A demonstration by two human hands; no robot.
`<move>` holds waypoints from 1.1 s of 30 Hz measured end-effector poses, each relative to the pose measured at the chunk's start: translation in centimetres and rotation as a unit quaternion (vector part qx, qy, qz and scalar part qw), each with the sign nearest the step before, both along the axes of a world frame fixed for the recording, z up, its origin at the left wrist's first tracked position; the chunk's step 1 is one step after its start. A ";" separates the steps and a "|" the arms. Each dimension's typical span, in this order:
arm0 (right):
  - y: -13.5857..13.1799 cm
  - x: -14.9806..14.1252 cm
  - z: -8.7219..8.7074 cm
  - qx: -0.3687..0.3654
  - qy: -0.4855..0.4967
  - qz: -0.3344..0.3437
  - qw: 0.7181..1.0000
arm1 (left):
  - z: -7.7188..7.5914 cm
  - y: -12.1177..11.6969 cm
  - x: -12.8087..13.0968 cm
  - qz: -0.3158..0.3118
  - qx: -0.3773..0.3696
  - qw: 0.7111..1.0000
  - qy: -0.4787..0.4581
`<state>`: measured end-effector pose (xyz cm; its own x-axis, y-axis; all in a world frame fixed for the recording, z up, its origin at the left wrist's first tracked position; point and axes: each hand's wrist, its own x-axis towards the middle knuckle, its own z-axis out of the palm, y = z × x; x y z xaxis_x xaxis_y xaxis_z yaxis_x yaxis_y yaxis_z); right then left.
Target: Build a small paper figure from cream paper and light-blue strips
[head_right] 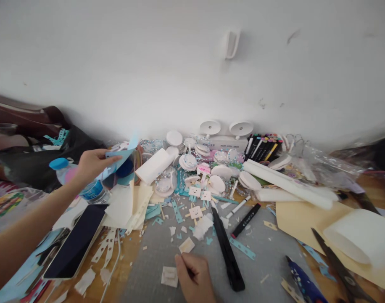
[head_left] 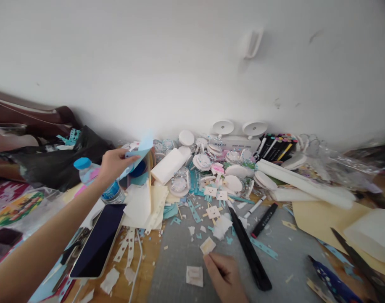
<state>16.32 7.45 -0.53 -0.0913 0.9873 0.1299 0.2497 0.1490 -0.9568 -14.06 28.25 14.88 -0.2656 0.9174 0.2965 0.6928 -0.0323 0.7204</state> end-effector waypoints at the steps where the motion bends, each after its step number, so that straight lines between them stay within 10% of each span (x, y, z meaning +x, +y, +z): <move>1: 0.0 0.0 0.0 -0.003 0.002 0.004 1.000 | 0.4 -0.1 0.0 -0.005 0.007 1.000 -0.025; 8: 0.2 0.1 0.3 -0.034 0.022 0.016 0.999 | 0.0 -1.8 2.2 -0.121 0.010 0.989 -0.087; 16: 1.7 0.2 3.1 -0.083 0.099 0.034 0.991 | -5.7 -8.1 4.8 -0.262 0.034 0.953 0.146; 33: 15.7 -11.2 10.1 -0.160 0.083 0.048 0.983 | -10.5 -13.0 5.2 -0.136 0.122 0.951 0.249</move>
